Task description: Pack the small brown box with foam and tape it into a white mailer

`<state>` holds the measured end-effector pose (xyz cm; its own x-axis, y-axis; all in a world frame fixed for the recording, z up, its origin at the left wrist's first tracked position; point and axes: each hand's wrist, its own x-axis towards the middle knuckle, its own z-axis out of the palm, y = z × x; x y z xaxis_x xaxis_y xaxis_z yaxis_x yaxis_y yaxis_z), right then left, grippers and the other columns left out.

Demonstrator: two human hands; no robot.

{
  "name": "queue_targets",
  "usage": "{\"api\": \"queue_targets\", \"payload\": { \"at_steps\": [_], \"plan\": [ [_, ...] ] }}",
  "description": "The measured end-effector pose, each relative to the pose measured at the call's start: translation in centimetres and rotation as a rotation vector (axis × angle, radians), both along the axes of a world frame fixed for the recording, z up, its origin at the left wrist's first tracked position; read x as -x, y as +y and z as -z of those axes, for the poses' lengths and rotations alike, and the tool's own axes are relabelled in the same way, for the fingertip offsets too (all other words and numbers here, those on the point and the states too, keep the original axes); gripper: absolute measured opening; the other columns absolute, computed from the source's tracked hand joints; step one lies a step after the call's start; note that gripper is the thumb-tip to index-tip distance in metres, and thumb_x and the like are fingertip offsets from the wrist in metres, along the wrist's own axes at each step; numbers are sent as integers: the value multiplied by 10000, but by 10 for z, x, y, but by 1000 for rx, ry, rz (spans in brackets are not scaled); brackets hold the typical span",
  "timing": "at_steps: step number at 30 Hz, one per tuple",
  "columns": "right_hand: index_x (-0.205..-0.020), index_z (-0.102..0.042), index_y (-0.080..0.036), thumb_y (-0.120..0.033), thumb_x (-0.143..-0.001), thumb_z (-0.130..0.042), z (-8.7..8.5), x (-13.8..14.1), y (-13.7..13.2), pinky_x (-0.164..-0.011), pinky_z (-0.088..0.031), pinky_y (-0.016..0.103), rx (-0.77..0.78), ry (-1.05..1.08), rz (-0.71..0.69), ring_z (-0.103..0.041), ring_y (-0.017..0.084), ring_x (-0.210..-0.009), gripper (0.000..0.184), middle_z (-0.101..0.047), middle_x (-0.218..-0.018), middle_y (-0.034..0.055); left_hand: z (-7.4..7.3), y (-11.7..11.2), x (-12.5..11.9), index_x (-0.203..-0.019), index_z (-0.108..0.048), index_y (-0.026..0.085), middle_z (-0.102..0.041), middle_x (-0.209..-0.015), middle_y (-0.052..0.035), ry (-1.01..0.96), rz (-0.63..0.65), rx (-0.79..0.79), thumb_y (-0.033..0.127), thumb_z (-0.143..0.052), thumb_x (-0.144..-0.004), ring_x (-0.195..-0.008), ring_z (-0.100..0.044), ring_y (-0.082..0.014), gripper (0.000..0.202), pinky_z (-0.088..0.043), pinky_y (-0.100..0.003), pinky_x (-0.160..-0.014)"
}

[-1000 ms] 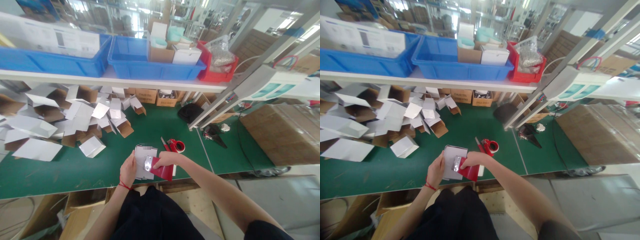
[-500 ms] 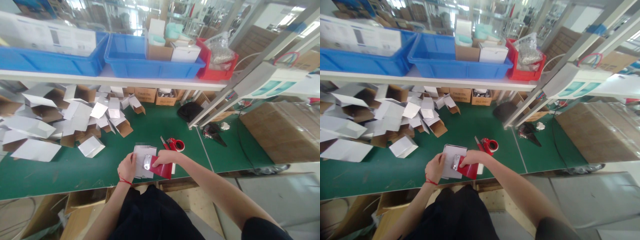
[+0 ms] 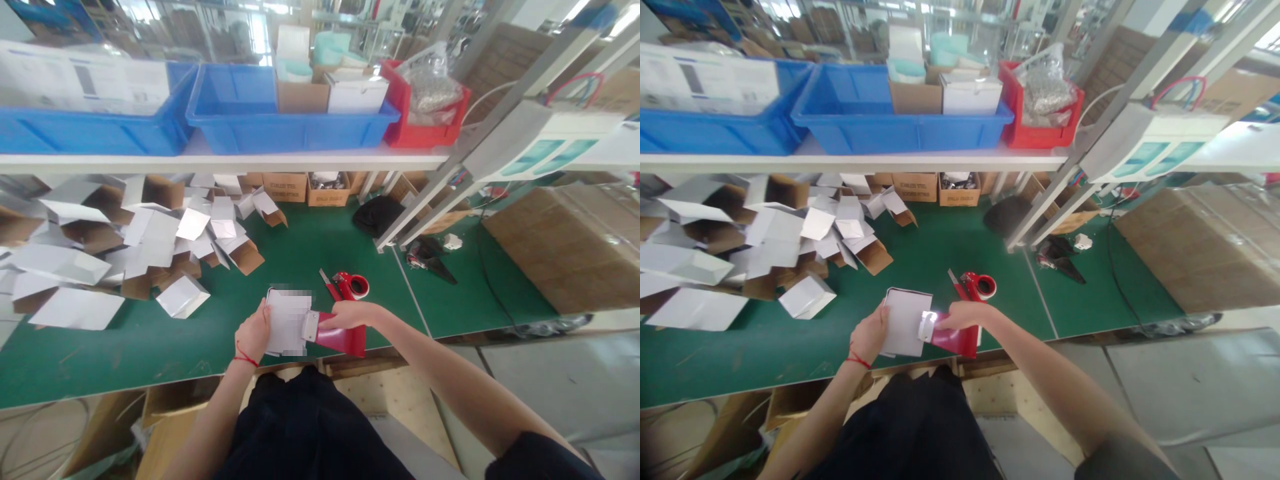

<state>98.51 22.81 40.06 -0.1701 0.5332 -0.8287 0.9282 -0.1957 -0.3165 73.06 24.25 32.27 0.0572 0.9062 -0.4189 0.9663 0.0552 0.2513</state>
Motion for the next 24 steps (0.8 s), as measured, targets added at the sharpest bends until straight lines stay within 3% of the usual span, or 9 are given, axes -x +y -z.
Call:
{"api": "queue_targets", "payload": {
  "at_steps": [4, 8, 12, 15, 18, 22, 24],
  "plan": [
    [-875, -717, -118, -625, -888, -555, 13, -24, -14, -561, -391, 270, 45, 29, 105, -659, 205, -759, 532, -723, -935, 100, 5, 3, 1, -1495, -465, 170, -750, -1067, -202, 2, 0, -5, 405, -215, -1046, -940, -738, -319, 565, -536, -450, -877],
    [-787, -690, -136, -621, -833, -636, 28, -23, -14, -565, -384, 268, 56, 44, 200, -636, 191, -745, 490, -702, -901, 75, 9, 8, 5, -1487, -469, 146, -715, -1182, -226, -97, 19, 14, 406, -222, -1038, -1012, -722, -342, 575, -516, -488, -928],
    [-723, -657, -143, -551, -814, -690, 42, -16, -6, -555, -372, 263, 61, 72, 241, -610, 171, -707, 419, -687, -850, 55, 10, 11, 18, -1481, -460, 93, -626, -1370, -180, -199, 95, 15, 337, -251, -1018, -1223, -634, -272, 563, -453, -392, -1069],
    [-699, -647, -150, -555, -795, -711, 52, -18, -4, -561, -390, 258, 65, 130, 268, -604, 162, -686, 422, -679, -815, 41, 17, 2, 38, -1501, -422, 75, -499, -1513, -118, -434, 103, 47, 358, -361, -956, -1379, -495, -222, 617, -348, -337, -1172],
    [-678, -637, -149, -543, -808, -710, 59, -19, -5, -548, -395, 252, 66, 189, 294, -599, 153, -657, 421, -679, -793, 38, 32, -13, 59, -1470, -473, 83, -490, -1520, -116, -721, -83, 128, 452, -482, -888, -1408, -457, -263, 690, -310, -387, -1204],
    [-677, -632, -150, -510, -845, -686, 59, -8, -2, -539, -400, 238, 50, 260, 319, -620, 147, -664, 401, -705, -817, 43, 47, -25, 76, -1332, -620, 139, -571, -1450, -124, -929, -453, 173, 514, -581, -848, -1377, -491, -310, 613, -413, -427, -1145],
    [-699, -645, -150, -496, -856, -678, 54, 2, 3, -545, -406, 235, 33, 276, 313, -641, 154, -692, 382, -724, -856, 50, 50, -24, 83, -1232, -677, 154, -627, -1382, -126, -1009, -560, 168, 503, -626, -826, -1349, -517, -326, 538, -445, -453, -1117]
  ]
}}
